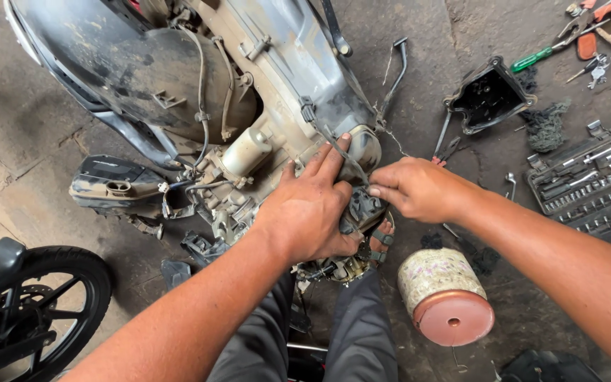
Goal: Dismantling and repairing components of a scooter engine, including wires and internal parts.
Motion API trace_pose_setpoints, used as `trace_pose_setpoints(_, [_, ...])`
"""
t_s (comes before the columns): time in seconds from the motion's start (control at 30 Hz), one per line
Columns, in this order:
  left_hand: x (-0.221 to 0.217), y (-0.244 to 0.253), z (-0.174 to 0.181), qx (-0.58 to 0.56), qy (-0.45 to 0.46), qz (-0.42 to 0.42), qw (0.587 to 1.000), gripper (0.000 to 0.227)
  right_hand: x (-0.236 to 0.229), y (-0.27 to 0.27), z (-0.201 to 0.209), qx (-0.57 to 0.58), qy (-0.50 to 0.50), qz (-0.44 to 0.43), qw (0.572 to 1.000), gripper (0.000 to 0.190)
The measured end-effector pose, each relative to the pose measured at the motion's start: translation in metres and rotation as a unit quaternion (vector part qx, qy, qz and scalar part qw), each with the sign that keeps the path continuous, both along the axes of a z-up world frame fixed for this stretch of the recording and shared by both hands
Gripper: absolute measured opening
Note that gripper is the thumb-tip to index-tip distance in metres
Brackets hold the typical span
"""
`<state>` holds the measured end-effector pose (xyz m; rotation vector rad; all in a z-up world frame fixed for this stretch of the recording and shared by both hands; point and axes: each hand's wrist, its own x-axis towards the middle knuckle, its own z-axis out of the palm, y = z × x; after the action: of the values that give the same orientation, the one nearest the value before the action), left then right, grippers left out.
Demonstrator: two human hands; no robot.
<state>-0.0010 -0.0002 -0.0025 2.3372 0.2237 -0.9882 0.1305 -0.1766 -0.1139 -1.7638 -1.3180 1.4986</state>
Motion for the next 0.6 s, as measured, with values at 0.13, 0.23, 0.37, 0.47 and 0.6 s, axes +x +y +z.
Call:
trace_pose_setpoints(0.13, [0.001, 0.0, 0.002, 0.001, 0.003, 0.008, 1.0, 0.063, -0.005, -0.008, -0.004, 0.091, -0.032, -0.01, 0.995, 0.021])
trace_pose_setpoints(0.23, [-0.001, 0.0, -0.001, -0.003, -0.002, 0.014, 1.0, 0.066, -0.01, -0.011, 0.002, 0.114, -0.051, -0.046, 0.991, 0.018])
trace_pose_setpoints(0.37, [0.0, -0.001, 0.0, 0.006, -0.006, 0.012, 1.0, 0.068, -0.012, -0.011, 0.003, 0.149, -0.074, -0.054, 0.985, 0.016])
trace_pose_setpoints(0.47, [-0.002, 0.0, 0.0, -0.016, -0.023, 0.027, 0.999, 0.065, -0.013, -0.01, -0.008, 0.075, -0.045, -0.062, 0.994, 0.017])
trace_pose_setpoints(0.6, [-0.004, -0.003, -0.003, 0.004, -0.023, 0.012, 1.0, 0.063, -0.012, -0.004, -0.015, -0.018, -0.007, -0.041, 0.999, 0.019])
